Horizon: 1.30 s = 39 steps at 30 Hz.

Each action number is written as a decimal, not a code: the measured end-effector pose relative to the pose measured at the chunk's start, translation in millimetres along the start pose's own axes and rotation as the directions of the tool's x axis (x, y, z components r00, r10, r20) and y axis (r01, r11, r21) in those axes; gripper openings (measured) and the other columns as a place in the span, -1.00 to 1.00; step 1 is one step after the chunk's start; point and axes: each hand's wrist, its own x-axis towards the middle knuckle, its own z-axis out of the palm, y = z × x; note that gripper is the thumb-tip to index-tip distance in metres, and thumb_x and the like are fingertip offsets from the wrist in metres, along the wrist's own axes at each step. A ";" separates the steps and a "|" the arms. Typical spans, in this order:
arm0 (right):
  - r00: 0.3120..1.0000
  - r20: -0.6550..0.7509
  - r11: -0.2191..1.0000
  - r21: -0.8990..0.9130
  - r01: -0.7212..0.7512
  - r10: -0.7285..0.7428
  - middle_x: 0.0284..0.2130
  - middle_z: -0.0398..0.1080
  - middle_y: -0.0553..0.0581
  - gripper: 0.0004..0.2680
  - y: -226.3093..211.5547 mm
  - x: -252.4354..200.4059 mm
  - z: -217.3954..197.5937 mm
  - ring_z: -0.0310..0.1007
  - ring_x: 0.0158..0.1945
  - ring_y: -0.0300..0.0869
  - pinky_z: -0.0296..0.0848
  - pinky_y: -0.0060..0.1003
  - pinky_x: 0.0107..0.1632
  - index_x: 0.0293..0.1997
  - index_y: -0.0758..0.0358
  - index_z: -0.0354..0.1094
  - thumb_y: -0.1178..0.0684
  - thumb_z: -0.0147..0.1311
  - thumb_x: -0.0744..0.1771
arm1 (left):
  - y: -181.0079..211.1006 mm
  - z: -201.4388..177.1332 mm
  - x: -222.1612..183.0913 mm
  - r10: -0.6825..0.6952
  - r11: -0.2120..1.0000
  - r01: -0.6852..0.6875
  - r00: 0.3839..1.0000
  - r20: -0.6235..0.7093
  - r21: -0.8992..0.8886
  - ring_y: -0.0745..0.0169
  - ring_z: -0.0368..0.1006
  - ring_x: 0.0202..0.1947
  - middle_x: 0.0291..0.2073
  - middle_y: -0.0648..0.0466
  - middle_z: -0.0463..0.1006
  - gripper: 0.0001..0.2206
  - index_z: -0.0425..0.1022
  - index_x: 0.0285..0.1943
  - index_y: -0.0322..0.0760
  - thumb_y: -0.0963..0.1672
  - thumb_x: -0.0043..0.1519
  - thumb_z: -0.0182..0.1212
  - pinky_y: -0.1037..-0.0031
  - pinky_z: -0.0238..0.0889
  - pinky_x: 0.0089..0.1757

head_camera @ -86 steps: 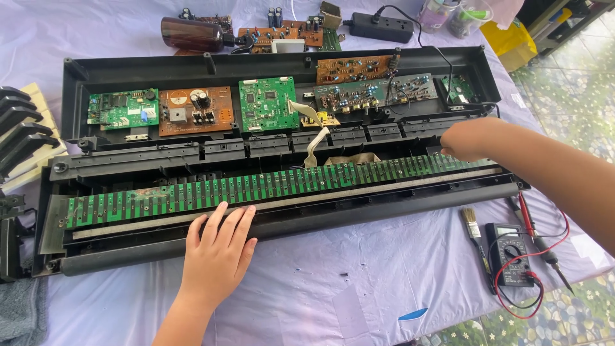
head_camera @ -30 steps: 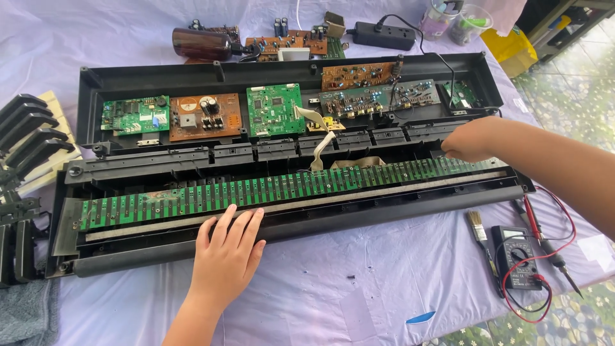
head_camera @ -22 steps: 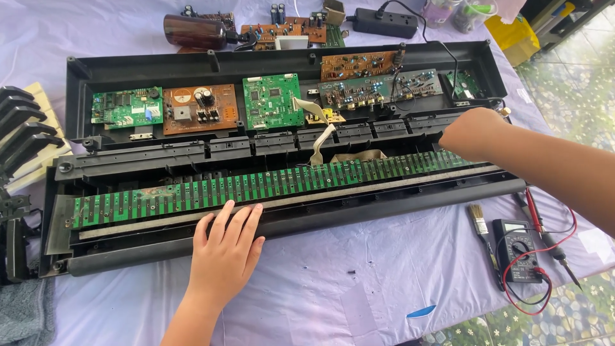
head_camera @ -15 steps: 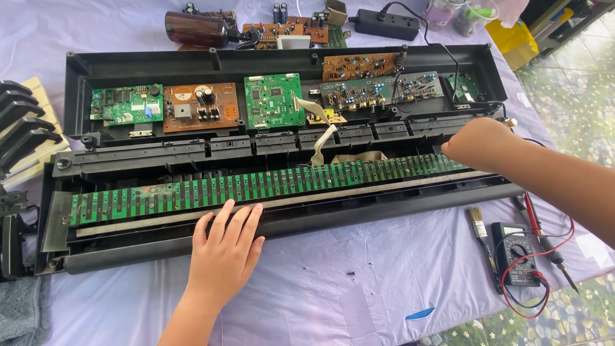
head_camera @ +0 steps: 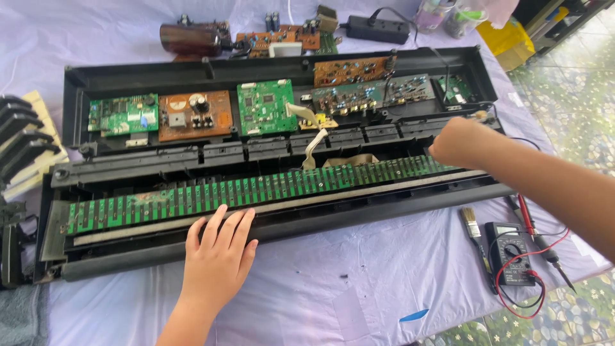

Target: Screwing and unscrewing circuit boards inside an electronic keyboard during a repair or assembly process.

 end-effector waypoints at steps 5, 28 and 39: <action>0.977 -0.153 0.968 -0.176 -0.177 0.151 -0.58 0.30 -0.29 -0.76 -17.5 -10.4 -20.9 0.21 -0.53 -0.32 0.01 -0.28 -0.09 -0.50 -0.17 0.23 0.20 0.08 0.32 | 51.9 -12.3 63.7 0.046 0.986 -0.063 0.993 -0.111 -0.153 0.03 0.43 0.11 -0.02 0.21 0.58 -0.79 0.60 0.05 -0.07 -0.09 0.29 0.13 0.08 0.10 0.14; 0.331 -0.806 0.846 0.350 -0.402 0.491 -0.42 0.35 0.03 -0.95 -73.4 -20.4 0.9 0.46 -0.29 -0.17 0.38 -0.19 0.00 -0.33 0.13 0.43 0.17 0.15 0.33 | 181.8 80.9 329.5 0.436 0.031 -0.035 0.900 -0.018 -0.999 0.00 0.56 -0.02 -0.17 0.02 0.64 -0.85 0.49 0.02 -0.18 -0.18 0.42 -0.02 0.14 0.39 0.05; 0.063 0.120 -0.134 0.950 0.283 0.991 -0.26 0.40 0.33 -0.83 -87.2 -13.2 -25.6 0.58 -0.24 0.16 0.59 -0.08 -0.30 0.08 0.47 0.31 0.13 0.03 0.46 | 186.1 90.6 330.9 0.420 0.075 -0.007 0.907 0.025 -0.997 -0.08 0.56 0.08 -0.04 -0.08 0.65 -0.74 0.38 0.31 -0.07 -0.16 0.47 -0.04 0.13 0.44 0.10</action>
